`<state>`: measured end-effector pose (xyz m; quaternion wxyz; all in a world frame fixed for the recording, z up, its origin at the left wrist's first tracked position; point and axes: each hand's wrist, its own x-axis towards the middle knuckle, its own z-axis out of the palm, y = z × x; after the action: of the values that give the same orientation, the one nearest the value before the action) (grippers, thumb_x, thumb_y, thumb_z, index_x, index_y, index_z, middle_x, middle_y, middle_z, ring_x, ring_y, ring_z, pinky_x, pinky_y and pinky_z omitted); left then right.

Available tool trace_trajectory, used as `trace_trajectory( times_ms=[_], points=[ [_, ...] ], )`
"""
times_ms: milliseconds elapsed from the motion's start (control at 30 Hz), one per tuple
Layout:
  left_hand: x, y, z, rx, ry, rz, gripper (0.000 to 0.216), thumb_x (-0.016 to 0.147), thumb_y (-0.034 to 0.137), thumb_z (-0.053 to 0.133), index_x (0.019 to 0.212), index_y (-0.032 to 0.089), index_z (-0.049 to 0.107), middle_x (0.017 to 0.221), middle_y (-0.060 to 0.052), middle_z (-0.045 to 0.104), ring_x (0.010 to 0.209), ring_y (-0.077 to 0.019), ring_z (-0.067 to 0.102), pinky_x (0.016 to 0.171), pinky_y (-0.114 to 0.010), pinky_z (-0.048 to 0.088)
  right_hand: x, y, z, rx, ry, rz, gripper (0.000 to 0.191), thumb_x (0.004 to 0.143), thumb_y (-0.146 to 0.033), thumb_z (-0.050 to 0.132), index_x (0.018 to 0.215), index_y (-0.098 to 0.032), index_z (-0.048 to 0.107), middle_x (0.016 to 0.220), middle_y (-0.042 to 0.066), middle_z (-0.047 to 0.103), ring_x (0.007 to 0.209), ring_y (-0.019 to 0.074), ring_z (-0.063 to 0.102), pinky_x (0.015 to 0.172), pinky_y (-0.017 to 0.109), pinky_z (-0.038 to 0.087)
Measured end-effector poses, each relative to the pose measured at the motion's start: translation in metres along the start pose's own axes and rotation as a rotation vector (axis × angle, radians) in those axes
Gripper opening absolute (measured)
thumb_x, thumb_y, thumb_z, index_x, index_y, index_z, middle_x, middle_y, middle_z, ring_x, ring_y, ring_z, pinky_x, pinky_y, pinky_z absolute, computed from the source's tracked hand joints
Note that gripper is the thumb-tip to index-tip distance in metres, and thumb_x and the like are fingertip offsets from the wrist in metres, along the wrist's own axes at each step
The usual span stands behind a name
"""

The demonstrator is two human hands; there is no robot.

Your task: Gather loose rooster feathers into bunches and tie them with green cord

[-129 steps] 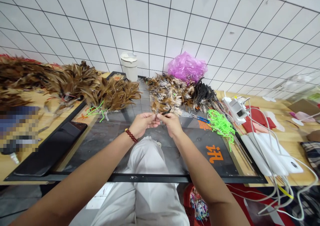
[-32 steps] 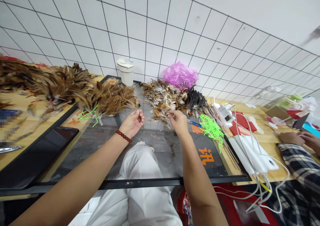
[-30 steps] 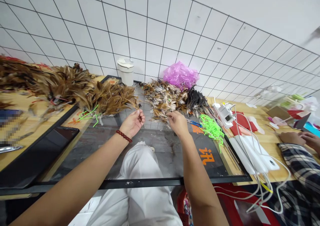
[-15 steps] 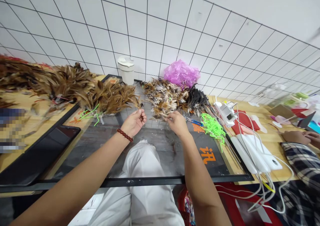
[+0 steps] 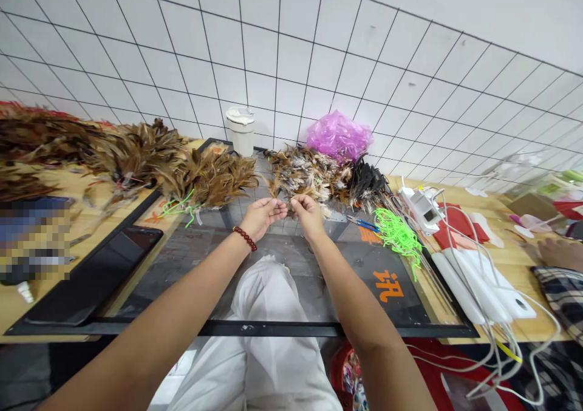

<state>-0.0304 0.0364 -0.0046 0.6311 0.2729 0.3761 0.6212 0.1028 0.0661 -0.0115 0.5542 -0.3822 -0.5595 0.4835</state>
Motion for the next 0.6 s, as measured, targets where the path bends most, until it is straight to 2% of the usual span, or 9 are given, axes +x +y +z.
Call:
trace_trajectory(
  times_ms=[133,267,433,600],
  points=[
    [0.009,0.002,0.002,0.074,-0.024,-0.030,0.010,0.079,0.011,0.063,0.071,0.006,0.063,0.064,-0.010,0.067,0.058,-0.0146,0.065,0.064,-0.030,0.053,0.010,0.015,0.014,-0.098,-0.006,-0.108,0.023,0.071,-0.042,0.064,0.076,-0.020,0.058,0.083,0.001,0.062,0.074,0.0141,0.057,0.073,0.029,0.050],
    [0.015,0.011,-0.002,0.056,-0.081,-0.104,0.008,0.078,0.009,0.064,0.072,0.005,0.063,0.066,-0.012,0.067,0.062,-0.0164,0.067,0.066,-0.032,0.055,0.014,0.023,0.011,-0.211,0.016,-0.168,0.023,0.074,-0.042,0.060,0.074,-0.020,0.058,0.087,0.004,0.064,0.085,0.0166,0.058,0.083,0.033,0.049],
    [0.015,0.020,-0.010,0.020,-0.133,-0.147,0.006,0.079,0.009,0.063,0.076,0.004,0.064,0.069,-0.014,0.068,0.064,-0.0172,0.068,0.067,-0.031,0.056,0.011,0.022,0.008,-0.211,-0.007,-0.181,0.021,0.074,-0.041,0.062,0.076,-0.020,0.062,0.088,0.004,0.064,0.085,0.0172,0.059,0.081,0.032,0.048],
    [0.011,0.022,-0.008,0.126,-0.173,-0.224,0.010,0.081,0.010,0.061,0.076,0.003,0.066,0.071,-0.015,0.069,0.059,-0.0169,0.067,0.060,-0.028,0.055,0.011,0.020,0.009,-0.151,0.000,-0.207,0.019,0.072,-0.039,0.066,0.077,-0.021,0.065,0.087,0.004,0.063,0.085,0.0170,0.059,0.081,0.032,0.049]
  ],
)
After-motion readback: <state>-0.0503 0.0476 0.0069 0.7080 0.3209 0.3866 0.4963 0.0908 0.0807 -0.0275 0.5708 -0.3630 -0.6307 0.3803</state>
